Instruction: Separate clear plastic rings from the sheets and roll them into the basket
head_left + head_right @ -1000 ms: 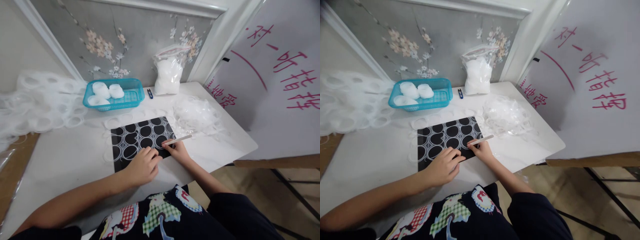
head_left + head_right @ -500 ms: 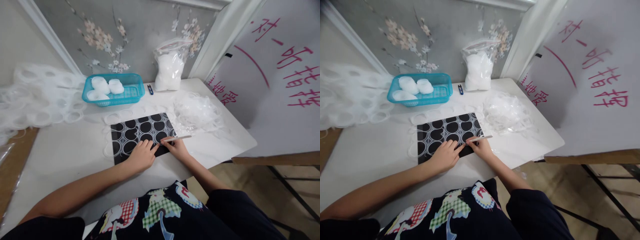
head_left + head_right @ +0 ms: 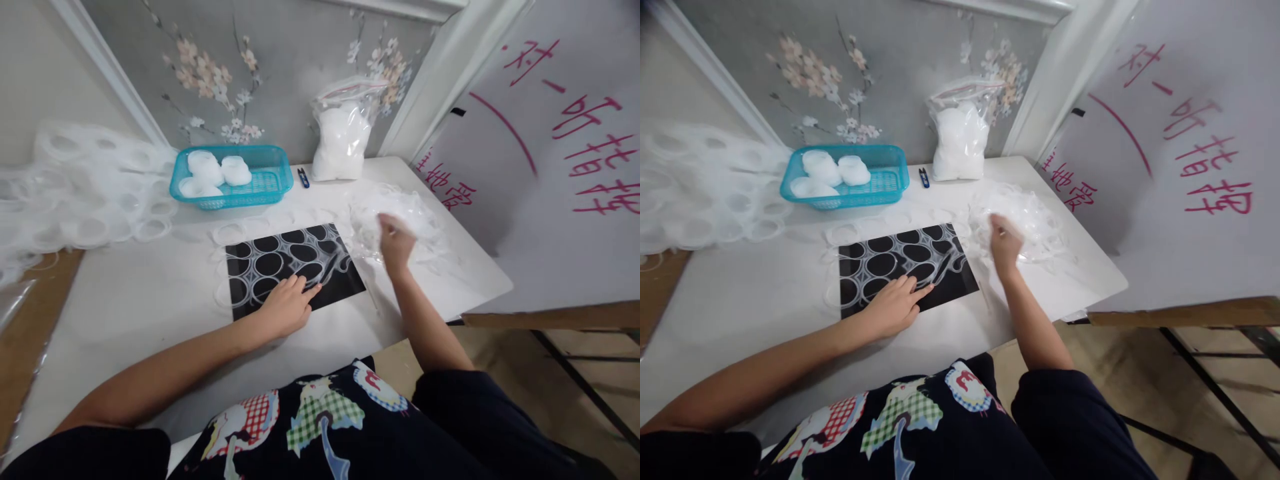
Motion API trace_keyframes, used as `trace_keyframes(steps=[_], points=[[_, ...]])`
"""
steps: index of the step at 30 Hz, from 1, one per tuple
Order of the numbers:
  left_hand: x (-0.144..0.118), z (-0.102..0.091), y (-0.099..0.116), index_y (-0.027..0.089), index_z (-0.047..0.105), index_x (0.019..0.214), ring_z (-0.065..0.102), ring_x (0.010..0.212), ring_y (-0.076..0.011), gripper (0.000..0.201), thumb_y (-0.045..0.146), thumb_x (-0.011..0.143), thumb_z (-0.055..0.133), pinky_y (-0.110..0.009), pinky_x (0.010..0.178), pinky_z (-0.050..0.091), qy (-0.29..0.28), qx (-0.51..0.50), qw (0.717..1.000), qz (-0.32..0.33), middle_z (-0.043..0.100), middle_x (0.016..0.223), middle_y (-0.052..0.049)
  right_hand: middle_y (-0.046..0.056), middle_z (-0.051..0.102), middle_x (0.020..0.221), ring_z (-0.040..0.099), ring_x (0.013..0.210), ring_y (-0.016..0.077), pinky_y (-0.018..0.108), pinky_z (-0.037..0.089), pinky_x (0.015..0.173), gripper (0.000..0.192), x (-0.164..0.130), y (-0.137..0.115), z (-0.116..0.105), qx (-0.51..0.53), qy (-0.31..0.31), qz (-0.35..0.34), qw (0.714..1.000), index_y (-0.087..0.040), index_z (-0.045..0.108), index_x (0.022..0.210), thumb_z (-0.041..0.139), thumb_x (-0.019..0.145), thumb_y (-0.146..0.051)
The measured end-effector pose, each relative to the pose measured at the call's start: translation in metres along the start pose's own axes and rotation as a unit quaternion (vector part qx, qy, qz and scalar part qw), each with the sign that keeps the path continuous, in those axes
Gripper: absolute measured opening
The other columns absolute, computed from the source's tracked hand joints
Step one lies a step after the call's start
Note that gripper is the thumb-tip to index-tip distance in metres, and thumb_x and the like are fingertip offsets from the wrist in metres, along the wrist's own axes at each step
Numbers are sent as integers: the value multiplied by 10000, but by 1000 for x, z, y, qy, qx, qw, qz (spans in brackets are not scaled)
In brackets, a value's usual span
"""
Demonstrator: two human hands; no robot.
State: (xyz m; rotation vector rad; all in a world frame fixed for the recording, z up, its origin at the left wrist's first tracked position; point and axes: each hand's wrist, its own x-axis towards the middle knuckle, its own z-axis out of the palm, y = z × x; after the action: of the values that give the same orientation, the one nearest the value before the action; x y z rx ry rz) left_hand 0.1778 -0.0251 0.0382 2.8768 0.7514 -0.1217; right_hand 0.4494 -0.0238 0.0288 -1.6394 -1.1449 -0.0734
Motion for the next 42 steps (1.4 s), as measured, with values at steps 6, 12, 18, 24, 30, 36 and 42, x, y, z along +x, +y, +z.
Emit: trace_keyframes(steps=[6,12,18,24,30,36,42], points=[[-13,-3,0,173,506,1397,506,900,-231,466,197,944,400,-346,786,397,42,-10,999,12,558,979,-92,70,756,894,689,849,234,369,555,750,262,-3,-27,9,108,-181,33,977,-214,753,837,630,845,-445],[-40,0,-6,144,564,1336,507,880,-255,427,192,942,408,-359,736,373,48,44,997,-31,577,938,-112,68,763,930,696,828,219,346,552,736,270,-75,-54,26,209,-432,73,874,-228,770,918,657,840,-461],[-46,4,-6,139,543,1357,504,869,-259,440,192,943,405,-361,723,359,49,72,995,-44,573,928,-114,72,763,917,698,867,219,357,541,802,233,-77,-53,32,218,-484,83,843,-206,771,912,676,829,-403],[-46,7,-3,140,539,1359,502,873,-258,440,201,945,402,-362,729,357,49,73,995,-47,570,927,-109,61,764,899,698,830,210,347,545,780,224,-78,-53,32,201,-479,92,850,-213,770,923,668,834,-391],[-46,8,-4,140,528,1367,504,886,-261,446,192,940,409,-363,731,361,51,56,996,-50,565,944,-117,51,766,967,704,915,230,383,556,846,186,-86,-55,27,160,-455,14,876,-245,765,941,618,879,-340],[-44,8,-5,140,553,1344,505,904,-260,442,176,923,424,-359,751,376,41,39,997,-54,565,946,-113,50,703,1192,681,968,229,377,541,878,250,-89,-46,23,74,-492,-148,854,-299,724,1100,562,917,-245],[-45,7,-4,146,556,1349,512,935,-249,455,180,911,439,-356,808,392,48,4,997,-59,576,975,-110,100,720,1020,654,1008,233,408,533,874,353,-20,-34,30,69,-144,-27,987,-185,709,1073,380,989,-280]])
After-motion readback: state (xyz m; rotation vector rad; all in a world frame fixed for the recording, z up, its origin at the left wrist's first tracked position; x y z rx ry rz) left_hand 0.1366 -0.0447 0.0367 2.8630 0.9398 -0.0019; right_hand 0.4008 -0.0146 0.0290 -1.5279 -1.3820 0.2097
